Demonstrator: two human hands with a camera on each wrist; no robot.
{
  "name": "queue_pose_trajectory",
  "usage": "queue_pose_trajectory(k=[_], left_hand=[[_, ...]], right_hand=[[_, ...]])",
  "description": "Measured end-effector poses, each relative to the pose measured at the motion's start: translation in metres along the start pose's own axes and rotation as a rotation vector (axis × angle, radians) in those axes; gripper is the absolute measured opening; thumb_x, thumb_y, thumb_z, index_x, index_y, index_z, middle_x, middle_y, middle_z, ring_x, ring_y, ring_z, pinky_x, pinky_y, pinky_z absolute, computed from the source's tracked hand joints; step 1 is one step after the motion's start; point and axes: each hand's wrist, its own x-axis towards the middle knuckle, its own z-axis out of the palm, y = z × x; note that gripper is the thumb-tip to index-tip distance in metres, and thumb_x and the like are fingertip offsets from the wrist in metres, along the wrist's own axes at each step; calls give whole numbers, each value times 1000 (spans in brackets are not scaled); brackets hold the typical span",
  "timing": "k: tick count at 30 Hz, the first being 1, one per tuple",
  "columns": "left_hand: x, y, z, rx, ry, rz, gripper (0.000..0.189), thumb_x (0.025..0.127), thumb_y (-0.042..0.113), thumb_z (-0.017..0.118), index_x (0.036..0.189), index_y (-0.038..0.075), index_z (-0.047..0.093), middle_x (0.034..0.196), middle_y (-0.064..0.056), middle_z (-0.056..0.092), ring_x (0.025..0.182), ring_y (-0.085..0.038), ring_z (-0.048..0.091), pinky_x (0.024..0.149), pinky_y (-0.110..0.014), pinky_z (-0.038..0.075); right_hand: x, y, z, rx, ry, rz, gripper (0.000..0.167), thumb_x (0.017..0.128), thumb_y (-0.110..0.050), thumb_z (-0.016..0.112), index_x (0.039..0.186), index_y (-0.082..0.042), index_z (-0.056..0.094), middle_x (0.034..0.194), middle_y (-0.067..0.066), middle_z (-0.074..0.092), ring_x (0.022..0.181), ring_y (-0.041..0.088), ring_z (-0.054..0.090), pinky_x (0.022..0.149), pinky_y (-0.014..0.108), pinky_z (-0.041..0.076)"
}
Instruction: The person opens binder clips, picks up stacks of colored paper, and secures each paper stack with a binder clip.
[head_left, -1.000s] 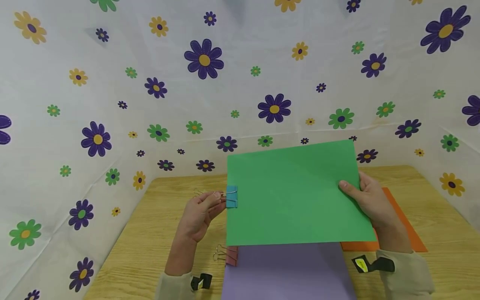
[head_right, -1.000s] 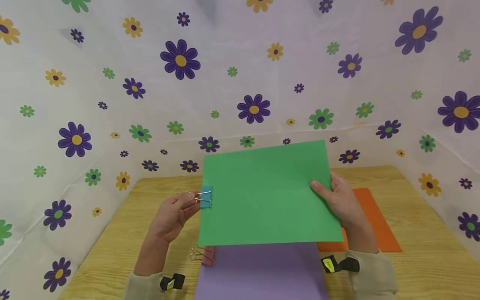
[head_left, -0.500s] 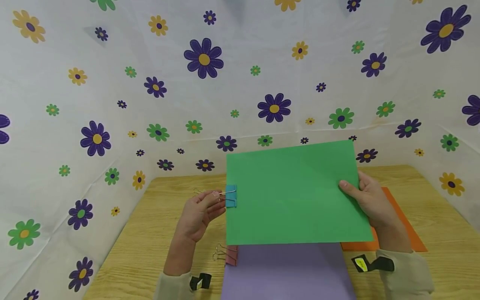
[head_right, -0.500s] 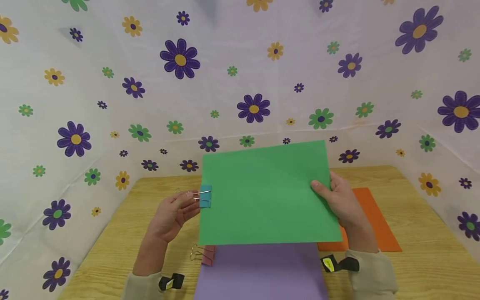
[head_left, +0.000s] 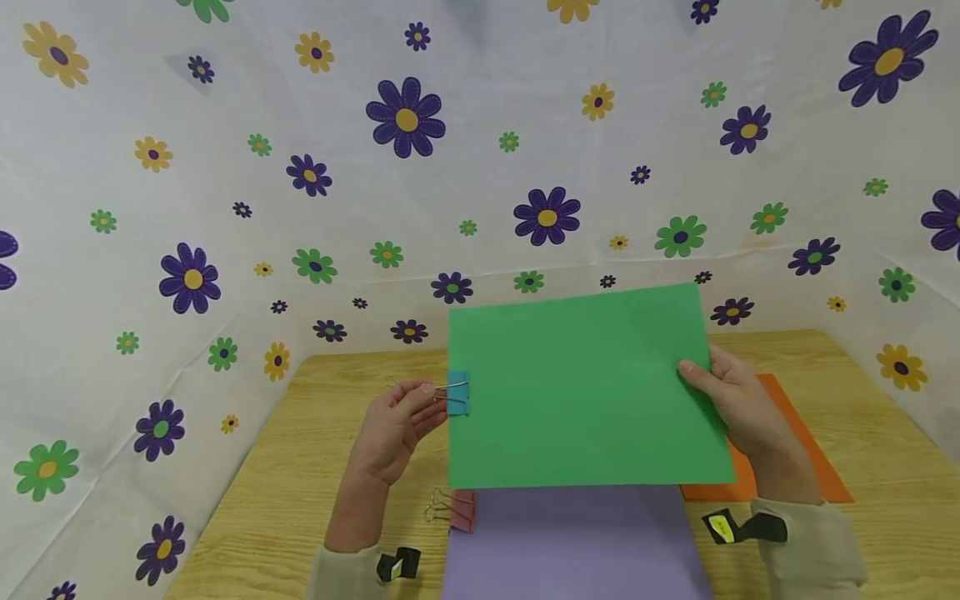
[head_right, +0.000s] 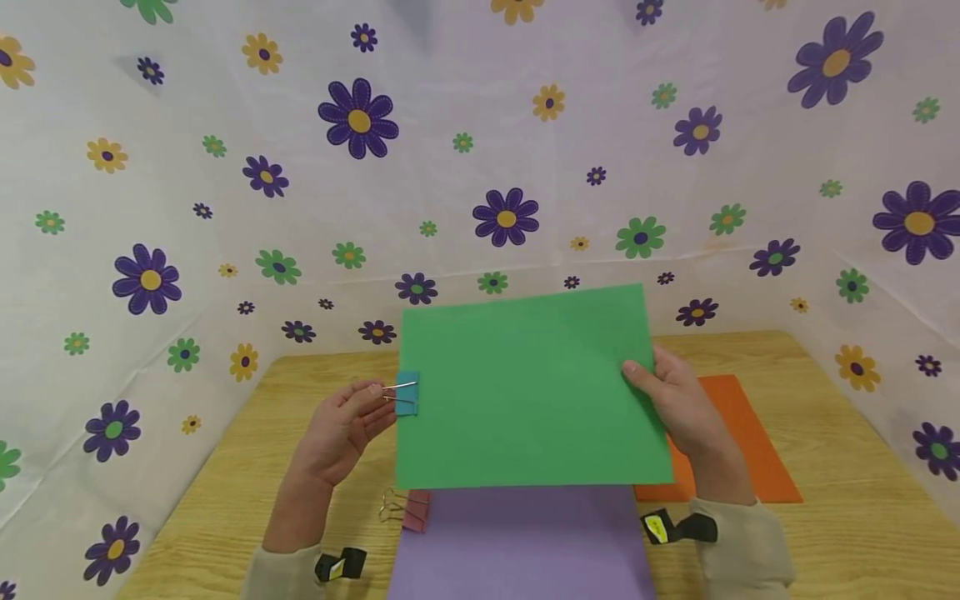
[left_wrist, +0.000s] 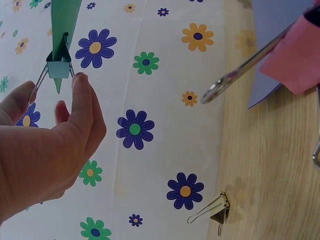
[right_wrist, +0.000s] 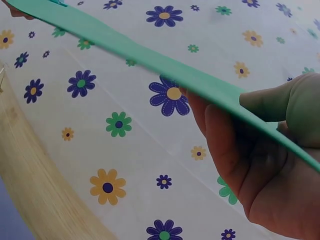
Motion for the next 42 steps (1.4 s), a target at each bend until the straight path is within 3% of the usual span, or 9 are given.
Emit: queue_pose_trajectory(k=[5,9,14,21,29,36,42], left_hand=[[2,-1,1,0,12,7,13,101,7,53,111,-1,49,98,-2,67,91,-13,68,89,-28,56],[3,-3,0,10,31,10,10,102,8,52,108,1,51,98,-2,67,91,-14,68,92,-31,55],[3,-4,0,3,52,25,10,103,9,52,103,1,57,96,-2,69,91,-13,68,90,-29,56],[1,-4,-5,-27,84,47,23,102,11,54,89,9,73,93,-4,69,91,-16,68,86,-28,57],[1,0,-6,-4,81,52,22,103,10,53,90,9,71,93,-3,70,91,-15,68,92,-32,55],[1,-1,-8,2,72,40,16,103,8,52,96,1,65,97,-4,69,92,-16,68,89,-29,56],[4,-2,-8,13,59,50,11,102,7,55,94,3,62,95,-4,71,89,-15,70,88,-29,57]], right_hand=[[-1,-2,-1,-7,-20,29,46,108,-13,40,151,0,30,112,-4,68,87,13,72,71,32,60],[-2,-3,-2,-54,-26,54,57,108,-13,40,151,14,16,120,-7,62,89,13,70,73,31,60],[-3,-3,-4,-93,-85,50,61,107,-9,40,151,16,6,127,-10,57,96,13,70,78,31,59],[-3,-1,-4,-183,-160,18,61,106,-6,42,154,9,8,133,-8,54,106,14,67,85,31,58],[-1,-1,-4,-192,-154,8,61,106,-6,44,154,8,10,129,-9,60,102,16,70,82,32,59],[-1,1,-2,-177,-143,50,59,104,-4,47,152,11,14,117,-6,68,93,20,73,75,38,61],[0,0,-3,-217,-105,79,61,104,-5,50,153,8,16,114,-4,70,90,22,73,74,39,61]])
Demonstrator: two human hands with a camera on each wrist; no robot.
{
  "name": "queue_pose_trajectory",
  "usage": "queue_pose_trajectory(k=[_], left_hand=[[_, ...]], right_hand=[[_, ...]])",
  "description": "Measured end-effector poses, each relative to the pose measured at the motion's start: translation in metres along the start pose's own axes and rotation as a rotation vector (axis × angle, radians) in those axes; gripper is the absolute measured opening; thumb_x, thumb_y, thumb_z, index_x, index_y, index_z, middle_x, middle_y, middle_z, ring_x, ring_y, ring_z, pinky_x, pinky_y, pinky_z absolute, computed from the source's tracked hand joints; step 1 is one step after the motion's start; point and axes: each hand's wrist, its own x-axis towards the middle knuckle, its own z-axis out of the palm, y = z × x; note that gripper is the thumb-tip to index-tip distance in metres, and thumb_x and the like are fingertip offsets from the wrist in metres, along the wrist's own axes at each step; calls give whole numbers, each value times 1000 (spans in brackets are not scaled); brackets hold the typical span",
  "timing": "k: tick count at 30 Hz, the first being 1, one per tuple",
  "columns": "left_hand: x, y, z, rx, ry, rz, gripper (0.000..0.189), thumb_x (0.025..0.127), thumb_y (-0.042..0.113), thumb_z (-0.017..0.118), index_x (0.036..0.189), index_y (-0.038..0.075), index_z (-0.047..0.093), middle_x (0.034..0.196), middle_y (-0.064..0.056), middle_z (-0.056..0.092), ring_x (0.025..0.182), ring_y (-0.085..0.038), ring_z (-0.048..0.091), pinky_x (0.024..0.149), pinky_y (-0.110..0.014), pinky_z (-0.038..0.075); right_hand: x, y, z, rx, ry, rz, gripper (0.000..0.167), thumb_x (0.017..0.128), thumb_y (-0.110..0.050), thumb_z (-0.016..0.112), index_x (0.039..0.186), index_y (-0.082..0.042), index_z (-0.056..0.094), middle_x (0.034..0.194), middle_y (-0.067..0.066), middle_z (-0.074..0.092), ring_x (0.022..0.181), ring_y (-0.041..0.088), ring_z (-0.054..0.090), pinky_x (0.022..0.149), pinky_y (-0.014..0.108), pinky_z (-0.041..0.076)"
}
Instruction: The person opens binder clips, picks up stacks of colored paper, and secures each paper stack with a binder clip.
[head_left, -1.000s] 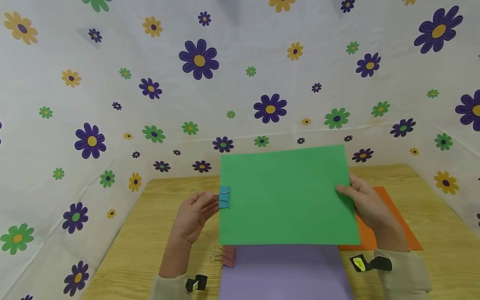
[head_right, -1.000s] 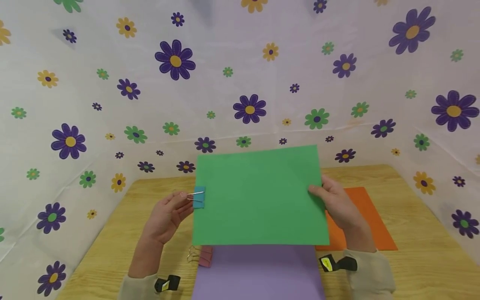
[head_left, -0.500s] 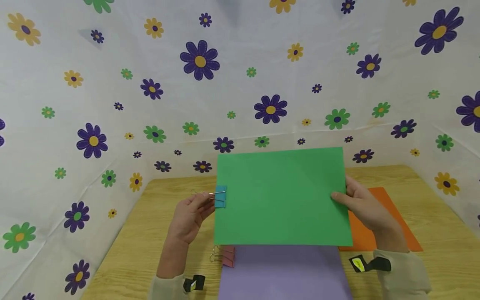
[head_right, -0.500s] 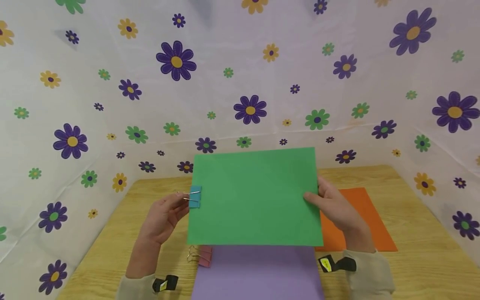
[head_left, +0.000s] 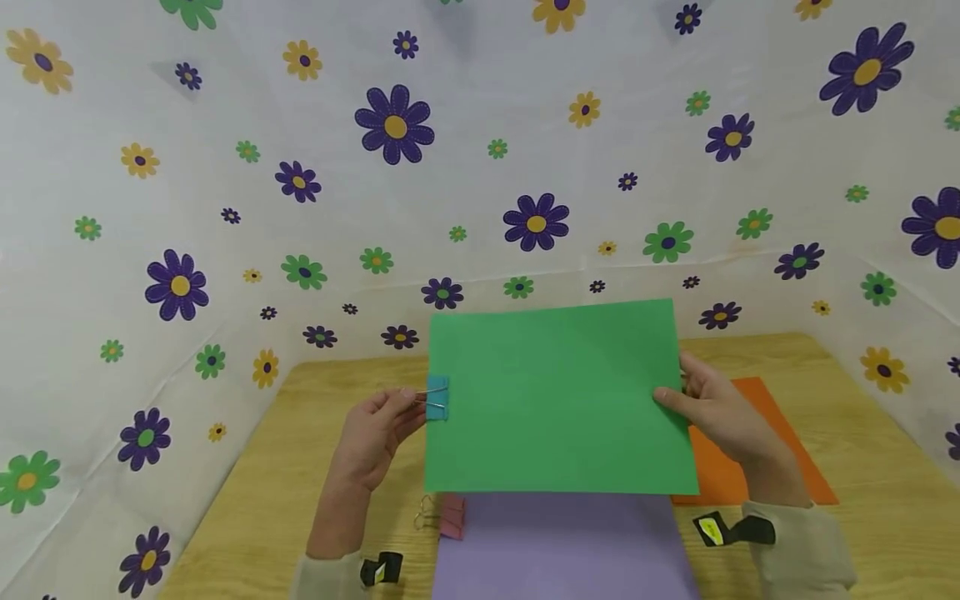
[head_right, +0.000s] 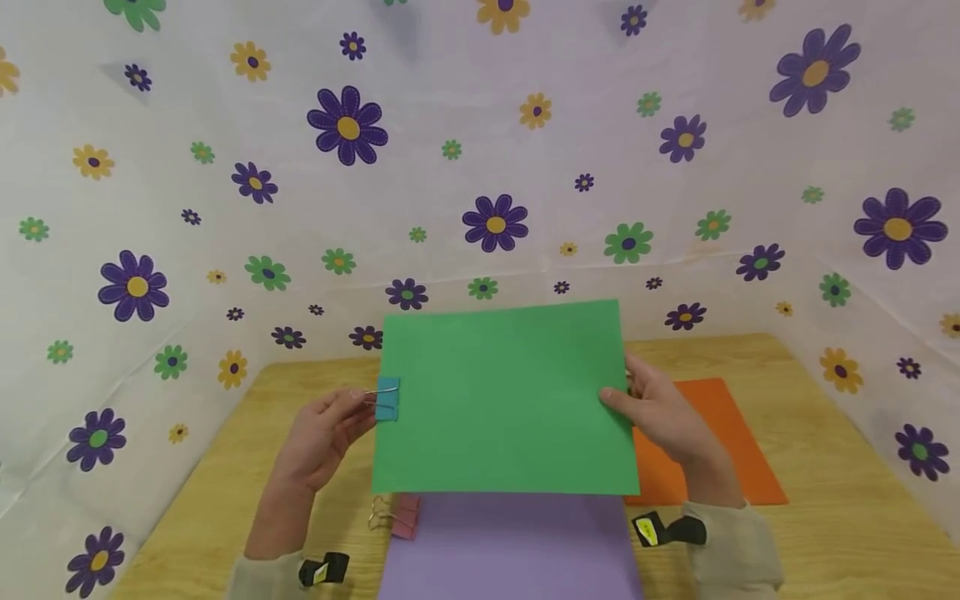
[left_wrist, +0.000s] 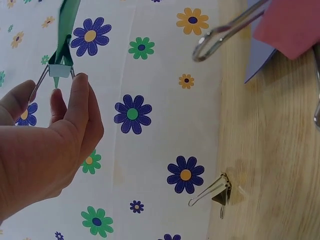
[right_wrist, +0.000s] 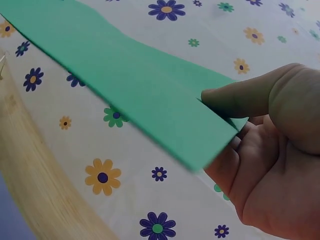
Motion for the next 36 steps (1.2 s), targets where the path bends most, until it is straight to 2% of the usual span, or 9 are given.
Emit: queue_pose_trajectory(k=[7,14,20,24,31,36], left_hand=[[1,-1,-2,54,3,18,5,100,4,56,101,1,60,98,-4,69,91,-15,70,95,-35,54],[6,-3,-5,61,-10,35,5,99,3,57,102,-1,59,101,-6,65,92,-15,68,92,-30,55],[9,-3,-6,58,1,20,4,99,5,58,99,0,59,99,-6,66,90,-15,68,91,-31,56],[12,-2,-5,89,-7,7,10,99,7,59,104,-2,57,100,-6,64,92,-14,68,94,-31,54],[20,-4,-4,119,12,-20,17,100,7,57,112,-6,53,102,-5,64,91,-13,68,96,-34,53],[26,-8,-4,111,16,-49,19,101,6,55,114,-7,53,100,-5,65,90,-13,67,98,-36,52]], right_hand=[[2,-1,3,-35,70,73,56,102,-8,54,147,13,27,102,-3,74,84,19,74,72,37,61],[7,0,6,-63,146,107,53,101,-8,57,143,15,35,99,1,74,82,14,73,73,33,60],[10,2,8,-80,160,107,51,101,-7,56,142,15,37,105,20,72,81,13,72,73,32,60],[12,3,8,-132,158,110,49,103,-7,51,144,15,35,115,32,65,84,11,71,75,30,59],[17,5,7,-194,147,129,47,106,-6,43,147,13,31,124,36,59,89,14,69,75,30,59],[20,9,6,-207,140,142,48,106,-6,42,149,12,29,126,37,57,95,24,69,76,32,59]])
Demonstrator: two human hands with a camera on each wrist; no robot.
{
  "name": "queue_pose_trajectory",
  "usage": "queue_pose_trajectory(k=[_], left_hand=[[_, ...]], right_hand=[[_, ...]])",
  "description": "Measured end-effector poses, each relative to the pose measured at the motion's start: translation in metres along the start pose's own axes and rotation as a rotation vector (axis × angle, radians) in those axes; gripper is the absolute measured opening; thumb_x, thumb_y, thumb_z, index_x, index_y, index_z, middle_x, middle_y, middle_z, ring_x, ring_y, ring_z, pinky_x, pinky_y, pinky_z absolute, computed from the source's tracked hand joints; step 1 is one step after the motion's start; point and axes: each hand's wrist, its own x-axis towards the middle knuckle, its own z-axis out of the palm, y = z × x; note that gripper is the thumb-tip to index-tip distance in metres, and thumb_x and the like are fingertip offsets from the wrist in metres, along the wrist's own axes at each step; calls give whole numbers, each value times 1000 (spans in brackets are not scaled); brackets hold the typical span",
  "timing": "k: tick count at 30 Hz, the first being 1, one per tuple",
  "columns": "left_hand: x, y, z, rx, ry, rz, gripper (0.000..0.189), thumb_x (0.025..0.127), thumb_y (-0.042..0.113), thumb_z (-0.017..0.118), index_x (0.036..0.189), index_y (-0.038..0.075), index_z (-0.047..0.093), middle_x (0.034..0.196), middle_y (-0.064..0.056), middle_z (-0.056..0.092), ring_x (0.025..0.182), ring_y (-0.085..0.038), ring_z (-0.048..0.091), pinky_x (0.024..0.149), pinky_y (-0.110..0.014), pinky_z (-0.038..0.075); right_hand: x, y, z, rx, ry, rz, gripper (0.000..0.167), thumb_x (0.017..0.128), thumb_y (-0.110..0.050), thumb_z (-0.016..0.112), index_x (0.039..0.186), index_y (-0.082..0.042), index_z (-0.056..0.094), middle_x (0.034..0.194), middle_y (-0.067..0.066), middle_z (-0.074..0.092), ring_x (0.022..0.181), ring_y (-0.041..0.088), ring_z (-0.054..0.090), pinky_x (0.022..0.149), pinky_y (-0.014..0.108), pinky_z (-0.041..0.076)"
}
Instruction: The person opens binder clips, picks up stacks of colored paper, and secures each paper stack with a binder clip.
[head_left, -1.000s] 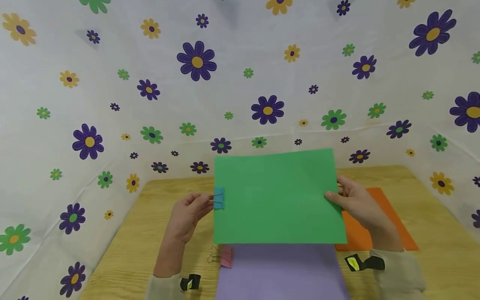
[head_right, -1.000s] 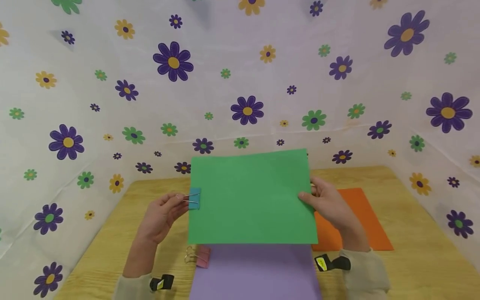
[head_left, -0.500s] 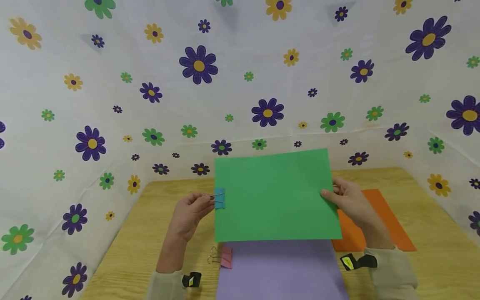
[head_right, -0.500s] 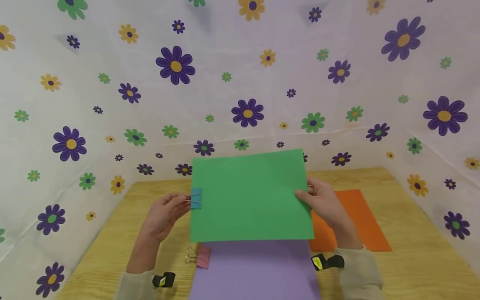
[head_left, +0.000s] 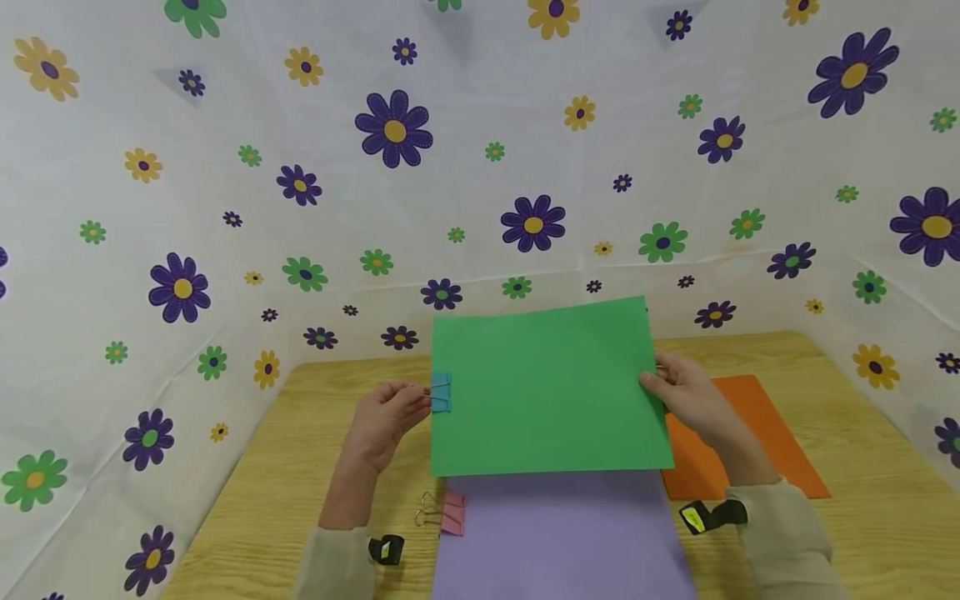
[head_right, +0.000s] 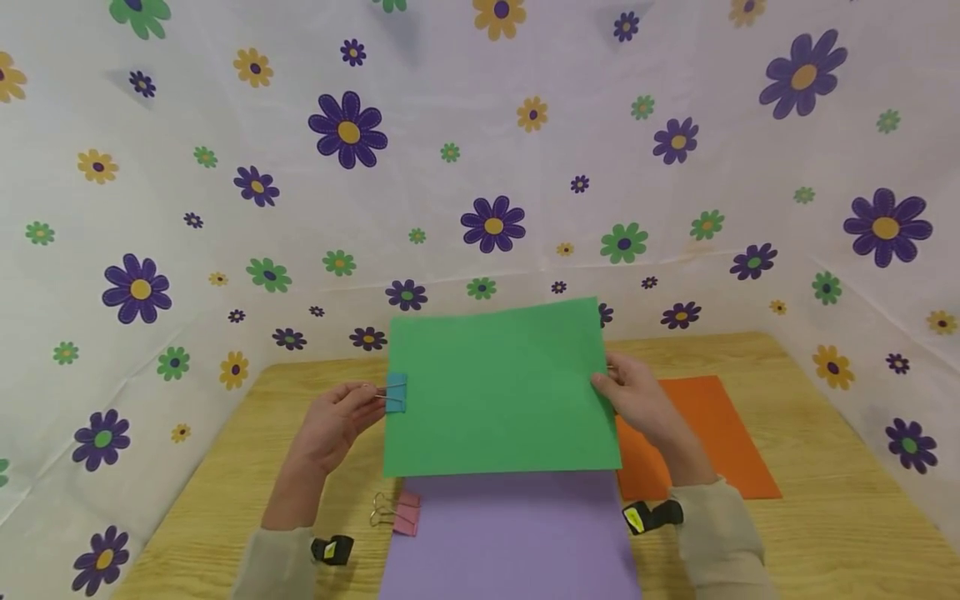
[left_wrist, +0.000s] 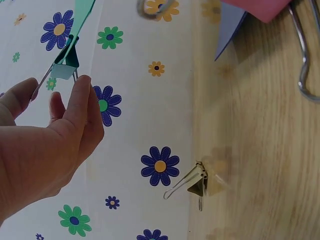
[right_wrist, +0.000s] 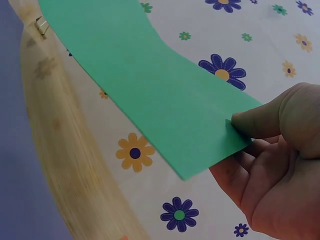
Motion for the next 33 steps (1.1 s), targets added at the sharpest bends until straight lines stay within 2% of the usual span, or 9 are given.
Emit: queue_pose_trajectory(k=[4,12,20,28,33], left_hand=[[5,-2,1,8,-3,-16,23,102,8,55,117,-9,52,100,-5,65,91,-13,66,96,-33,53],[12,-5,5,18,1,-40,24,102,9,54,119,-8,53,101,-6,64,92,-14,66,96,-33,53],[21,-8,6,9,3,-48,24,101,10,57,118,-7,53,110,-13,63,92,-15,66,98,-34,52],[29,-12,8,27,14,-58,24,101,9,56,117,-8,54,103,-10,63,93,-17,65,99,-38,51],[32,-15,9,32,14,-61,25,101,8,56,118,-9,54,99,-8,64,90,-15,65,100,-39,51]], right_hand=[[4,4,1,-8,1,15,49,106,-6,42,149,12,28,128,37,56,98,29,68,76,34,59],[11,14,-3,50,-16,42,50,107,-8,42,149,13,27,127,36,57,94,17,68,79,33,59],[18,22,-5,57,-15,75,49,106,-10,44,149,11,30,126,34,58,92,16,69,79,35,59],[25,31,-4,102,-33,110,47,106,-6,42,147,12,30,126,33,60,95,18,69,80,37,59],[25,35,-3,67,-26,119,50,106,-9,44,150,10,29,123,32,61,93,19,68,78,35,58]])
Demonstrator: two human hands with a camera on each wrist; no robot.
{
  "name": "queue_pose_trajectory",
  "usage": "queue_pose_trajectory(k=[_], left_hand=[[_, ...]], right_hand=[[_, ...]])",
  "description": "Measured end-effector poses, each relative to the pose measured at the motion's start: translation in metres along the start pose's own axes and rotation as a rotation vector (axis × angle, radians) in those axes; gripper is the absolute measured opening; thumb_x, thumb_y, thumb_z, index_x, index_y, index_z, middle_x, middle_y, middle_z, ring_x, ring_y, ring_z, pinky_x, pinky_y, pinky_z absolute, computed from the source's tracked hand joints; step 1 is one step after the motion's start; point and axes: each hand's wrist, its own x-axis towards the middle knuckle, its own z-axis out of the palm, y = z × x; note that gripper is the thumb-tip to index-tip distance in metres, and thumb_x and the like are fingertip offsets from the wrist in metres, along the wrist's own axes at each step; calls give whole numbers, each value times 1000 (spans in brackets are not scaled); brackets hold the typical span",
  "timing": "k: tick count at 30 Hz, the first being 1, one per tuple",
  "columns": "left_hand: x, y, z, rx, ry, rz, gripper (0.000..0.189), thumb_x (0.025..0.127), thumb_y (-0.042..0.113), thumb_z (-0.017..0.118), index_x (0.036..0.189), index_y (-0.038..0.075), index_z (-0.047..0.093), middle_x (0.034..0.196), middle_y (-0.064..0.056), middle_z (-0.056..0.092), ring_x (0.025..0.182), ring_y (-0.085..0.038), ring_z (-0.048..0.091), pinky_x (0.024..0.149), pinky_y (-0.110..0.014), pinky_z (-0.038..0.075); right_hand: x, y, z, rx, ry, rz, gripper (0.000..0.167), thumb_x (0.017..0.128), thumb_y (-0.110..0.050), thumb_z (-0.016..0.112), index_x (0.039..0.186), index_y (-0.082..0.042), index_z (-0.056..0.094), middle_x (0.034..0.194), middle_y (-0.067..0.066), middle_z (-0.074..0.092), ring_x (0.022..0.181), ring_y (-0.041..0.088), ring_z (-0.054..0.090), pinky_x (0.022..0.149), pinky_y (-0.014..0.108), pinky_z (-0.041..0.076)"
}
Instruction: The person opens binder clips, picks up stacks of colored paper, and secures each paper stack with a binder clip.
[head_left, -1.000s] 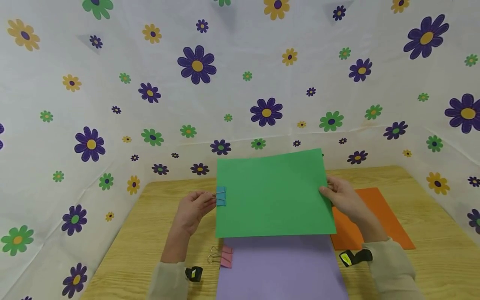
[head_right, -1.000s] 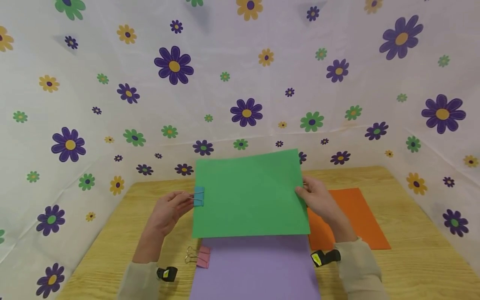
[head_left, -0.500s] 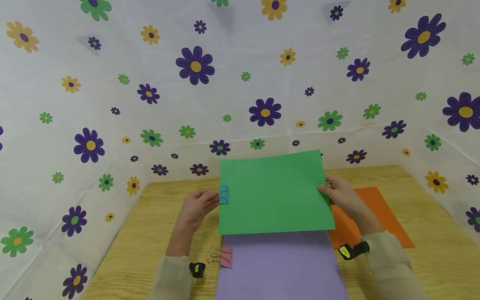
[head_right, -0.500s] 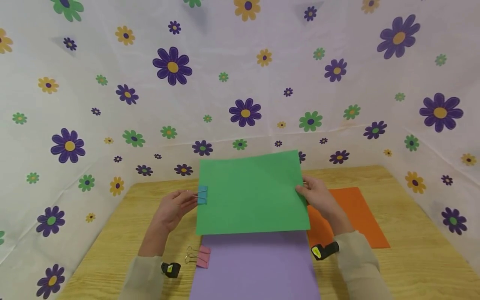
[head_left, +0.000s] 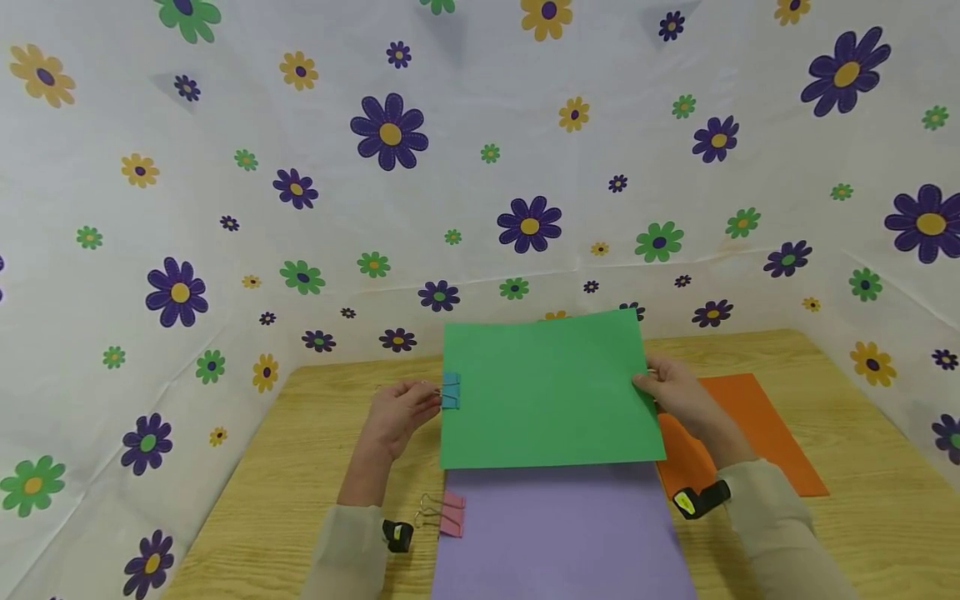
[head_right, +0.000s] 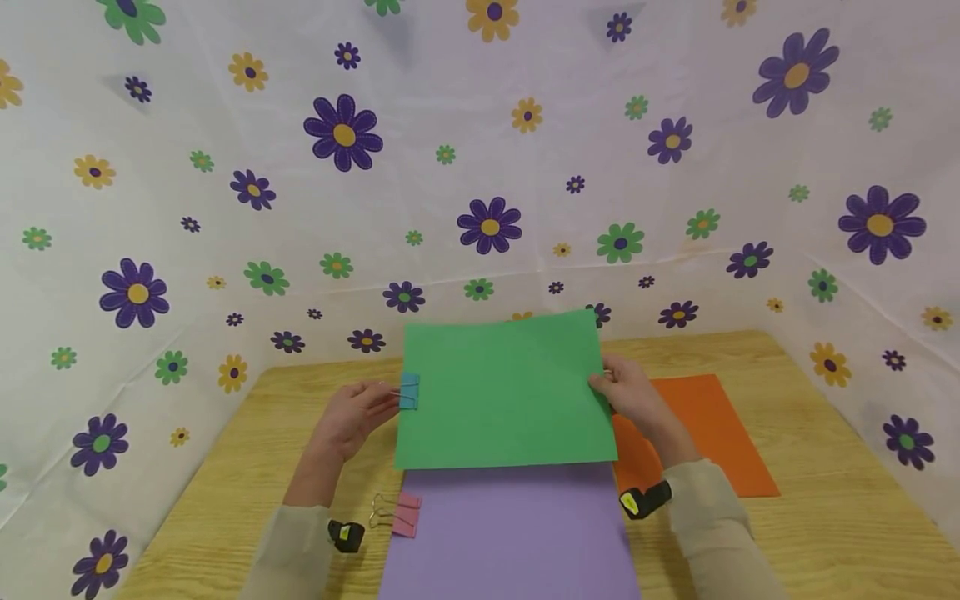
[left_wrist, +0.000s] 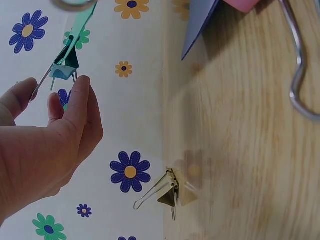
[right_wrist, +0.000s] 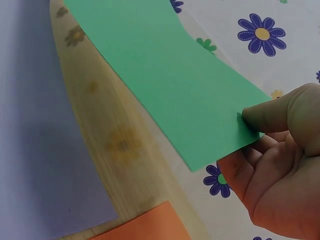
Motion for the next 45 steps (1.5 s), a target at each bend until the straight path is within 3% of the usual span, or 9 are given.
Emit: queue_pose_trajectory(k=[8,17,26,32,36,45], left_hand=[[6,-6,1,-19,-3,-14,21,99,6,58,115,-6,54,99,-7,63,90,-15,65,99,-38,52],[12,-6,2,39,6,-21,28,99,9,58,121,-8,52,116,-18,60,98,-19,64,102,-39,49],[17,-7,0,54,8,-40,32,99,9,58,125,-9,53,119,-21,60,101,-21,64,102,-39,49],[22,-2,3,71,-10,-44,36,100,11,56,129,-11,50,117,-19,58,115,-31,59,104,-40,48],[23,2,3,69,-10,-63,30,100,11,56,122,-9,52,114,-17,58,113,-31,59,105,-41,47],[38,-2,8,121,-17,-74,38,98,11,59,128,-12,51,122,-23,57,112,-32,59,103,-40,49]], right_hand=[[7,8,0,-22,9,34,49,106,-8,42,149,11,29,127,34,58,94,20,68,78,36,59],[15,10,4,-54,8,41,48,105,-8,42,147,13,31,126,35,58,92,23,69,76,37,60],[22,9,7,-87,21,64,48,106,-10,40,147,14,31,127,34,57,95,25,68,80,39,59],[27,10,9,-92,50,86,48,106,-10,40,148,13,30,132,36,53,103,31,66,84,43,58],[30,11,10,-99,71,124,48,106,-11,39,148,12,31,135,36,50,107,34,63,87,44,57],[37,19,8,-117,122,137,46,106,-12,40,144,14,35,135,35,49,109,38,61,88,46,56]])
